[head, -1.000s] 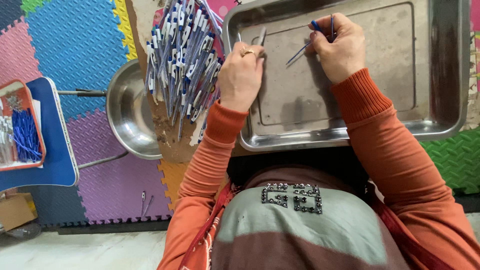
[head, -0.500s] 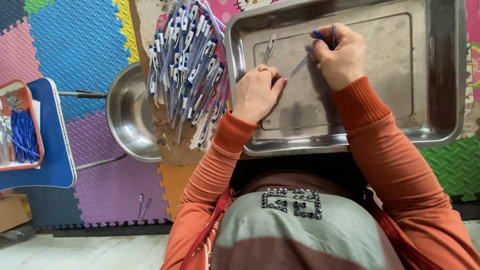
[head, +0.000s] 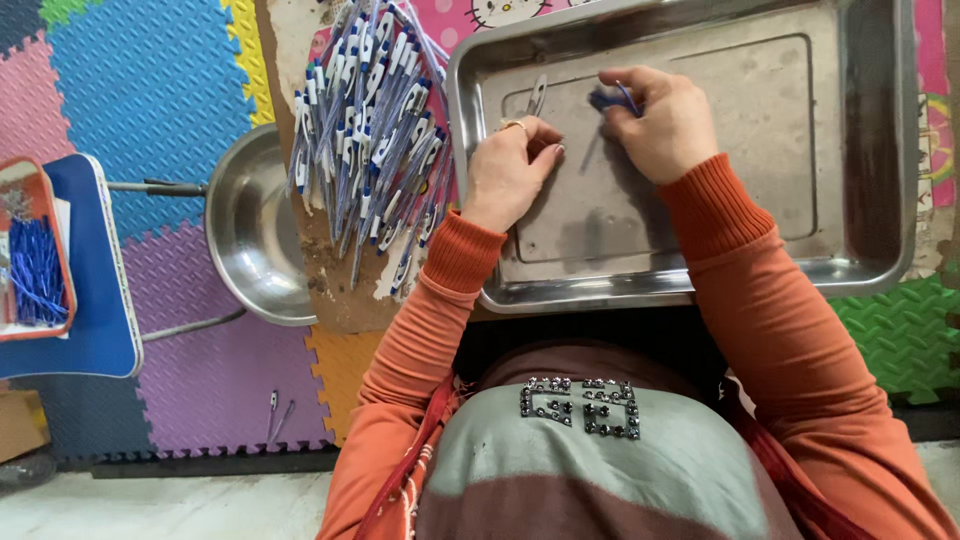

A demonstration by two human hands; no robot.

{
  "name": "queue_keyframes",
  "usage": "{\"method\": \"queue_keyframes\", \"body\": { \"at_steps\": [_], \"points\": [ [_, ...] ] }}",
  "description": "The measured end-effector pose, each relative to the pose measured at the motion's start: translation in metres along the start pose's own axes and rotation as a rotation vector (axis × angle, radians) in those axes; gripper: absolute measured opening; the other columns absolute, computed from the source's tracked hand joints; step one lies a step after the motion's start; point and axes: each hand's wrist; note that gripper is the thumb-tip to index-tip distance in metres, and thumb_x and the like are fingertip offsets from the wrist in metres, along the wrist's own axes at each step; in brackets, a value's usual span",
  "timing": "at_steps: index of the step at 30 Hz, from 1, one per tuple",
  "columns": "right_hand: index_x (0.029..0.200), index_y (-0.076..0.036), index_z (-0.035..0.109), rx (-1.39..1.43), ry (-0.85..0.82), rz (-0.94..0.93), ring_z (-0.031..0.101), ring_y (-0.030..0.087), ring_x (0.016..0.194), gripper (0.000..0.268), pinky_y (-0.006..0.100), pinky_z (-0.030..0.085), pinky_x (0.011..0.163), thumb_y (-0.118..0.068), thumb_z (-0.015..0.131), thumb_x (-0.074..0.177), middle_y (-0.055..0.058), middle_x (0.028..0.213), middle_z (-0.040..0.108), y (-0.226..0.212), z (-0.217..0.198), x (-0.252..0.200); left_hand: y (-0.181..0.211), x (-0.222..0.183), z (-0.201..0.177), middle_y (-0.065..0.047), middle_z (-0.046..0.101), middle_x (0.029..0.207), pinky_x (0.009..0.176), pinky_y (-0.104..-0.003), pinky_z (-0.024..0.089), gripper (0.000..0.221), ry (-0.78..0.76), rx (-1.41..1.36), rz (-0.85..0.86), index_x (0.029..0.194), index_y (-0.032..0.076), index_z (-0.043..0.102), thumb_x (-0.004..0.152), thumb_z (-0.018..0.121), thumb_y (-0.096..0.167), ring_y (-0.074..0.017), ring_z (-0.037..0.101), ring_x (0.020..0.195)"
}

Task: The person assembles multiple pens by inserting ink cartridges into plastic barrels and attaching clips by hand while working over a tray of components.

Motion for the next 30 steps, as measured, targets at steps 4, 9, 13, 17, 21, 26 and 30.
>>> {"method": "queue_keyframes", "body": {
  "at_steps": [4,9,13,17,21,26,30],
  "points": [
    [0.128,-0.014,0.077,0.072,0.047,0.07,0.076,0.018,0.09,0.03,0.035,0.062,0.082,-0.013,0.071,0.099,0.007,0.107,0.081,-0.019,-0.009,-0.008,-0.004,0.0,0.001,0.008,0.084,0.096,0.087,-0.029,0.058,0.013,0.023,-0.11,-0.034,0.103,0.024,0.079,0.091,0.074,0.027,-0.0112,0.079,0.089],
    [0.107,-0.012,0.075,0.25,-0.172,0.175,0.067,0.01,0.077,0.009,0.025,0.056,0.066,-0.02,0.076,0.103,0.003,0.091,0.076,-0.047,-0.005,-0.019,-0.003,-0.002,0.002,0.005,0.082,0.091,0.079,-0.022,0.059,0.011,0.019,-0.364,-0.002,0.1,0.017,0.078,0.091,0.077,0.024,-0.006,0.074,0.081],
    [0.09,-0.015,0.069,0.314,-0.129,0.14,0.065,0.004,0.068,0.012,0.023,0.05,0.064,-0.019,0.073,0.1,-0.002,0.071,0.074,-0.049,0.003,-0.022,0.001,-0.002,0.001,0.006,0.078,0.084,0.072,-0.02,0.058,0.008,-0.011,-0.474,0.01,0.092,0.016,0.076,0.092,0.078,0.024,-0.0037,0.069,0.076],
    [0.082,-0.019,0.068,0.211,-0.139,0.201,0.06,0.004,0.067,0.012,0.024,0.048,0.061,-0.017,0.072,0.094,-0.006,0.073,0.073,-0.027,-0.015,-0.011,0.016,0.001,-0.004,0.007,0.079,0.084,0.07,-0.024,0.058,0.017,-0.006,-0.269,-0.007,0.09,0.021,0.076,0.087,0.082,0.037,-0.007,0.071,0.074],
    [0.096,-0.013,0.08,-0.209,0.037,-0.042,0.066,0.018,0.075,0.007,0.036,0.049,0.063,-0.018,0.078,0.1,0.004,0.086,0.074,0.074,-0.047,0.007,0.014,0.014,0.013,-0.011,0.061,0.11,0.083,-0.039,0.061,0.037,-0.082,0.147,0.017,0.107,0.01,0.064,0.096,0.076,0.043,-0.0246,0.069,0.087],
    [0.092,-0.02,0.08,-0.352,0.094,0.16,0.071,0.011,0.072,0.009,0.032,0.057,0.066,-0.019,0.079,0.102,-0.003,0.079,0.075,0.08,-0.101,0.004,0.024,0.039,0.03,-0.014,0.058,0.116,0.088,-0.046,0.055,0.041,-0.095,0.313,0.059,0.111,0.011,0.058,0.096,0.077,0.044,-0.0341,0.063,0.102],
    [0.096,-0.018,0.077,-0.121,0.077,0.338,0.071,0.005,0.065,0.011,0.022,0.057,0.055,-0.01,0.081,0.103,-0.002,0.083,0.075,0.07,-0.106,0.005,0.009,0.046,0.049,-0.01,0.052,0.104,0.072,-0.046,0.055,0.012,-0.004,0.181,0.188,0.097,0.013,0.055,0.09,0.063,0.008,-0.031,0.06,0.083]
  ]
}}
Point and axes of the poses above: each hand's wrist, its own x-axis towards the middle knuckle, its own z-axis out of the palm, y = z × x
